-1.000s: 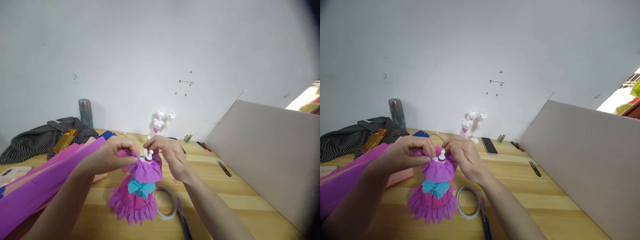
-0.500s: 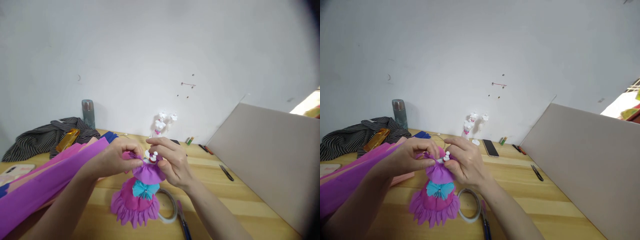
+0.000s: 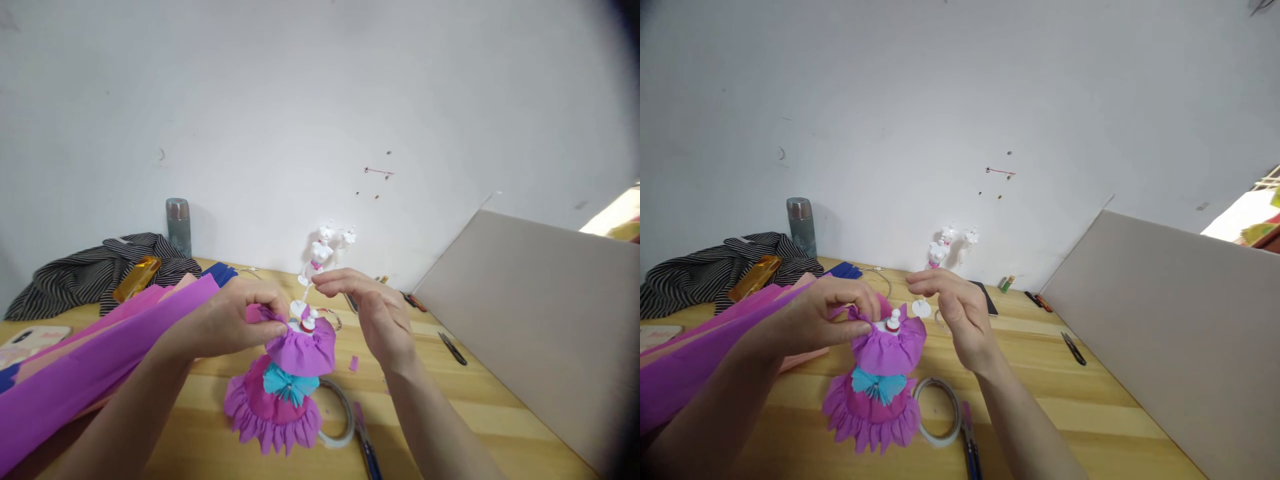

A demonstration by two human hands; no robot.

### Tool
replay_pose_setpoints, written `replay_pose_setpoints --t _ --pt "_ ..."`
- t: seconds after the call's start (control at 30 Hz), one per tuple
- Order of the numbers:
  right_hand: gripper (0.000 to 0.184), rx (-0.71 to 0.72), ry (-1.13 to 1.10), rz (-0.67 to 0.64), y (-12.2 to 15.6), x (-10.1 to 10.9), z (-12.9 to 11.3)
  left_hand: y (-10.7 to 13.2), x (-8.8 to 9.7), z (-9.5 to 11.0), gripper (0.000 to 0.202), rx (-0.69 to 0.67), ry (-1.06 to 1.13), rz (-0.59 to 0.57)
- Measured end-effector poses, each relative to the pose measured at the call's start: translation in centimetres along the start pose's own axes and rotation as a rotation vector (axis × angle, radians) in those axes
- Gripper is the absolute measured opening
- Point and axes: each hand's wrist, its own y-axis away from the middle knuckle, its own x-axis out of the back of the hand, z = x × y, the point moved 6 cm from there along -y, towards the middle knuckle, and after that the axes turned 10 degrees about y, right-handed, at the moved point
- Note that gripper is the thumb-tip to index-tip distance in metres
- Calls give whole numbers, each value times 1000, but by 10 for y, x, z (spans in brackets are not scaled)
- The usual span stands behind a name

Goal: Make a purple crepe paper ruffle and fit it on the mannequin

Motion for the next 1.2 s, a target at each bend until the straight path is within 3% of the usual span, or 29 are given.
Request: replay_pose_setpoints --t 0.1,0.2,0.43,0.67,0.93,1.2 --pt "41 -39 -77 26 5 3 -1 -1 2 -8 5 55 49 -15" --pt "23 -42 -15 52 8 -1 -12 0 2 -15 6 132 99 -2" --pt "4 20 122 -26 -3 -17 -34 2 2 -8 9 111 16 18" --pt "8 16 178 -86 -7 -20 -34 11 1 17 13 -61 -237 78" --pt "10 24 205 -51 -9 -23 -33 20 -9 42 17 -34 -406 90" --pt "11 44 182 -69 -6 -23 -33 16 1 21 9 30 -396 140"
